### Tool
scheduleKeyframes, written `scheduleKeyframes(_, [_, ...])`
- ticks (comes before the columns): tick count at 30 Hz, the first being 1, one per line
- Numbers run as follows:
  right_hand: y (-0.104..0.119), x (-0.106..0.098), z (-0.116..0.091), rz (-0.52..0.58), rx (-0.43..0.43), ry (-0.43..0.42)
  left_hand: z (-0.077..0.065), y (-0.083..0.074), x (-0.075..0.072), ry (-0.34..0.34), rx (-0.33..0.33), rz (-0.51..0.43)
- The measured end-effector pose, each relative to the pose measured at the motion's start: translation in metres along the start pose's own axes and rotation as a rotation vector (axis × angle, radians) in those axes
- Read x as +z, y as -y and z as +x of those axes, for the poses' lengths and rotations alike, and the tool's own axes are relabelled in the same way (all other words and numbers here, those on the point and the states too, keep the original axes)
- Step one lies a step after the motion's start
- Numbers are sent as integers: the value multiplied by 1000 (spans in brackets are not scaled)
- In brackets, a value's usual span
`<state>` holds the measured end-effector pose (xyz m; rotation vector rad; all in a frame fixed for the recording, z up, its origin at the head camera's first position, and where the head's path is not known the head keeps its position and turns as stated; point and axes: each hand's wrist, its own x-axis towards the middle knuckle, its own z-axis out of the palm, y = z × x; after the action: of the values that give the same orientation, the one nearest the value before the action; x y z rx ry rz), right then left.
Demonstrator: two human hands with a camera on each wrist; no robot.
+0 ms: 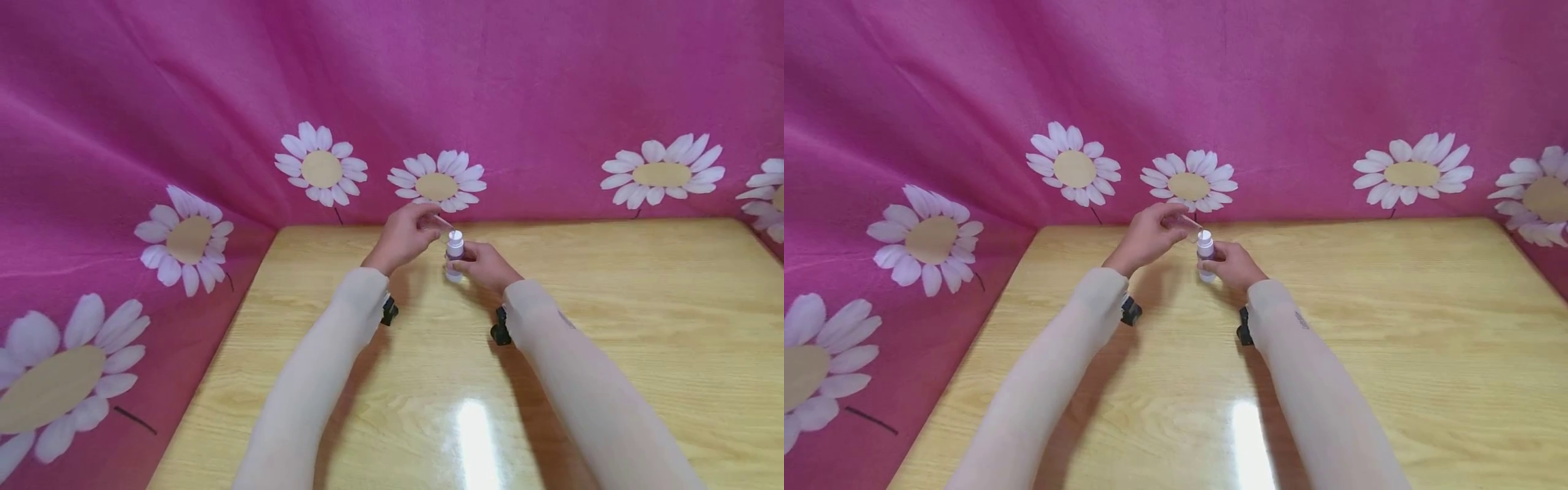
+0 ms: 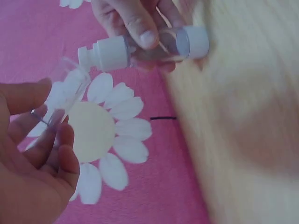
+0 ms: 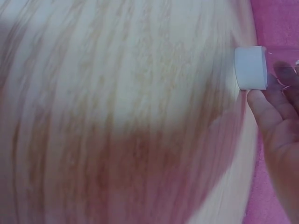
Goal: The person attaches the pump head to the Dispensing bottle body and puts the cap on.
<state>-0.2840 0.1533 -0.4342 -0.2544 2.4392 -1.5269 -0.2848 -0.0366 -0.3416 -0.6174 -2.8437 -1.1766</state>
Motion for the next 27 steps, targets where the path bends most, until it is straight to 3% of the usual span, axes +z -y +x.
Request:
scheduleKeyframes(5, [-1, 0, -4, 28, 8, 11, 9, -8, 0, 66, 35, 127])
scheduleKeyframes(15, [-5, -1, 0, 32, 3, 24, 16, -12, 9, 115, 122, 200])
scheduleKeyframes(23, [-6, -3, -1, 34, 8, 53, 17, -15, 18, 176, 122, 264])
scheduleKeyframes(27, [-5, -6, -3, 5, 9, 65, 17, -13, 23, 170, 145, 267])
